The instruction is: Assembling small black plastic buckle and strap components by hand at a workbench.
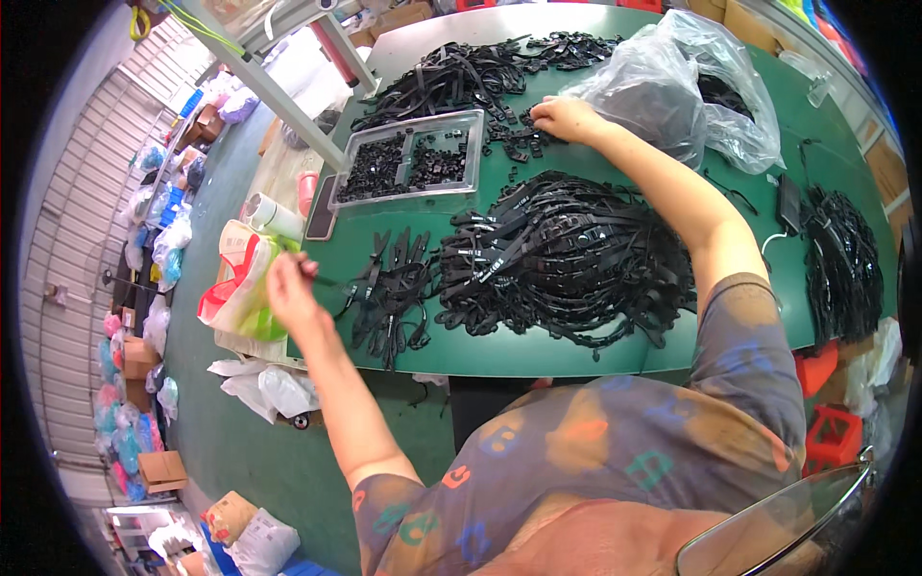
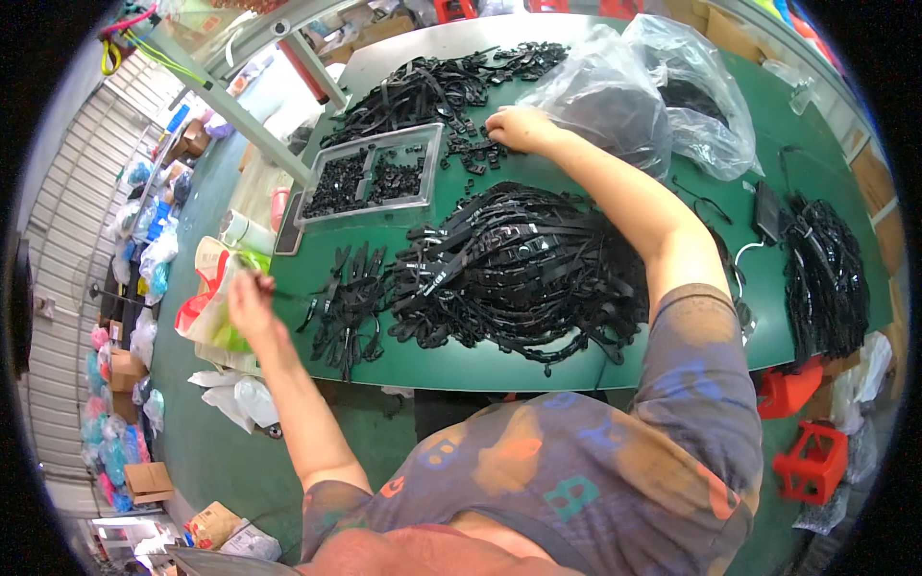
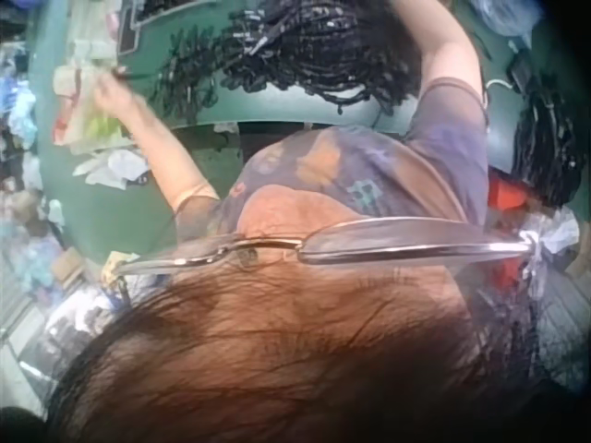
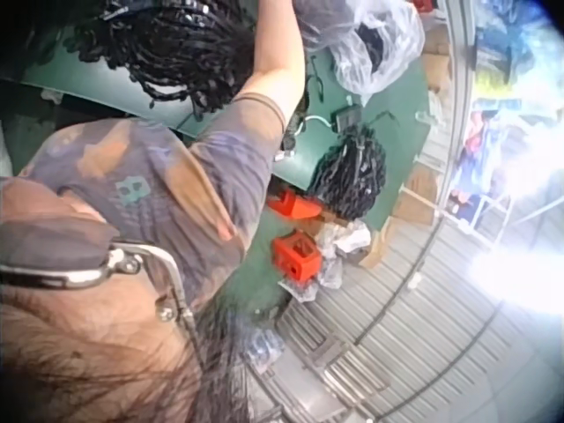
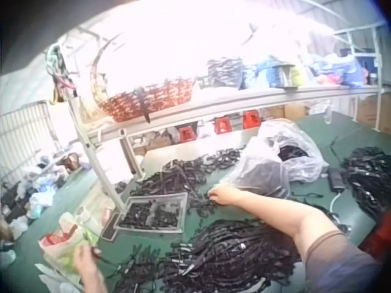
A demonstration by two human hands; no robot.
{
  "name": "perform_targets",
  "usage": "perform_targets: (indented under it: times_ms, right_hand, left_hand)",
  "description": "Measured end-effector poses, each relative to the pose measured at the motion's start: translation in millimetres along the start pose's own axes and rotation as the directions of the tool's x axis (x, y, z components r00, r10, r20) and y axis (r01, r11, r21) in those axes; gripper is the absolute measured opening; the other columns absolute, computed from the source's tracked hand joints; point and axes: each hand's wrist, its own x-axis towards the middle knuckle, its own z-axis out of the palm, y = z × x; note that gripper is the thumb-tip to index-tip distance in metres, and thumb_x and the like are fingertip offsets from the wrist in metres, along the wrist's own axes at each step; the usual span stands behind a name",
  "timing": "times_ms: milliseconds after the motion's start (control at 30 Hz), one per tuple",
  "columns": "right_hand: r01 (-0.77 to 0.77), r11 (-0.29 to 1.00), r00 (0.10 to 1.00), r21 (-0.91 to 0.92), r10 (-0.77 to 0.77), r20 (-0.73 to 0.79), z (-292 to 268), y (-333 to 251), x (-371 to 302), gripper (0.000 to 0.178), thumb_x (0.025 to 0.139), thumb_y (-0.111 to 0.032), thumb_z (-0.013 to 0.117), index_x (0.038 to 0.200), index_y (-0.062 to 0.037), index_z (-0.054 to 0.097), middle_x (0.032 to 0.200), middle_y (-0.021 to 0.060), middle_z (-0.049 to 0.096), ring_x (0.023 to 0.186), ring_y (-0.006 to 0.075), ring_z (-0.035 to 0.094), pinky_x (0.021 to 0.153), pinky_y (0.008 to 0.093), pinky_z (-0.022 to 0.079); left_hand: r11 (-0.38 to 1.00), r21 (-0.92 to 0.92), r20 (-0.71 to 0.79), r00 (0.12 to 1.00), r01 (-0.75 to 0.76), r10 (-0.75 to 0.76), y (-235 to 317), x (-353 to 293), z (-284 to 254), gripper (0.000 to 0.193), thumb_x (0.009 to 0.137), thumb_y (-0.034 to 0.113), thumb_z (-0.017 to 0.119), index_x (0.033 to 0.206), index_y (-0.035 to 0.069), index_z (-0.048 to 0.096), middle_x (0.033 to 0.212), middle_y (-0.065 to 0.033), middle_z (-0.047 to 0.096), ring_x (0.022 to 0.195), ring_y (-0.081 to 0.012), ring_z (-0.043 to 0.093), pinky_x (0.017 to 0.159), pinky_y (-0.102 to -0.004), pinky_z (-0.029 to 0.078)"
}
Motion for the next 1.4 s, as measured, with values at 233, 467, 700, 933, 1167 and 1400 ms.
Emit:
perform_targets:
  times_ms: [233,467,700,933,1167,1400]
  right_hand:
    - [0.237,0.918,0.969,-0.318,-0.198,0.149,27.9,-11.0,20.9,0.027,0.092,-0.032,0.067,0.109,-0.0128,0.072,0.117,0.0065,0.063,0.117,0.03,0.057,0.094,0.0429,0.049]
    - [0.064,0.874,0.998,0.481,-0.053,-0.038,-38.0,-56.7,-24.2,0.035,0.098,-0.024,0.058,0.126,-0.004,0.064,0.105,0.0084,0.072,0.093,0.0197,0.068,0.082,0.0365,0.055]
    - [-0.083,0.341,0.985,0.936,0.168,0.026,-104.6,-196.4,-196.0,0.032,0.099,-0.03,0.052,0.102,-0.0022,0.068,0.09,0.0003,0.063,0.069,0.0063,0.05,0.058,0.0191,0.038]
    - [-0.361,-0.064,0.923,0.931,0.12,0.366,-47.4,-248.3,-241.1,0.053,0.106,-0.047,0.046,0.068,-0.01,0.051,0.067,-0.002,0.045,0.054,0.0078,0.035,0.048,0.0239,0.026]
    - [-0.289,-0.221,0.943,0.932,0.101,0.316,-38.2,-261.5,-250.4,0.016,0.1,-0.032,0.064,0.095,-0.0163,0.062,0.078,-0.0067,0.052,0.058,0.0001,0.037,0.047,0.0182,0.024]
    - [-0.312,-0.12,0.941,0.943,0.1,0.324,-39.9,-260.2,-252.8,0.014,0.1,-0.028,0.064,0.098,-0.0142,0.064,0.082,-0.0056,0.057,0.061,0.0001,0.043,0.05,0.0179,0.031]
  left_hand:
    - [0.96,-0.088,0.023,0.963,-0.267,0.27,126.5,-61.3,-24.4,0.011,0.102,0.006,0.056,0.11,-0.002,0.059,0.097,-0.0112,0.063,0.075,-0.0148,0.053,0.069,-0.0278,0.046]
    - [0.988,-0.09,0.451,0.89,0.128,-0.075,111.2,-128.4,7.5,0.014,0.098,-0.002,0.056,0.11,0.001,0.064,0.094,-0.0116,0.067,0.067,-0.0115,0.056,0.06,-0.0246,0.048]
    - [0.802,-0.043,0.688,0.6,0.596,-0.409,57.9,-209.5,68.3,0.012,0.095,0.0,0.062,0.108,0.0,0.064,0.091,-0.0105,0.069,0.073,-0.0147,0.063,0.066,-0.0281,0.05]
    - [0.797,-0.066,0.72,0.582,0.6,-0.379,58.1,-237.9,82.1,0.015,0.094,0.004,0.069,0.109,0.002,0.068,0.095,-0.0083,0.072,0.077,-0.0114,0.065,0.071,-0.0245,0.051]
    - [0.84,-0.124,0.682,0.661,0.528,-0.314,68.3,-244.9,84.4,0.024,0.093,-0.002,0.069,0.115,0.004,0.064,0.102,-0.0042,0.069,0.087,-0.0091,0.065,0.077,-0.0235,0.053]
    - [0.854,-0.144,0.662,0.691,0.499,-0.292,63.5,-249.7,87.4,0.032,0.091,-0.004,0.07,0.12,0.005,0.06,0.105,-0.0065,0.069,0.086,-0.0111,0.064,0.076,-0.0244,0.053]
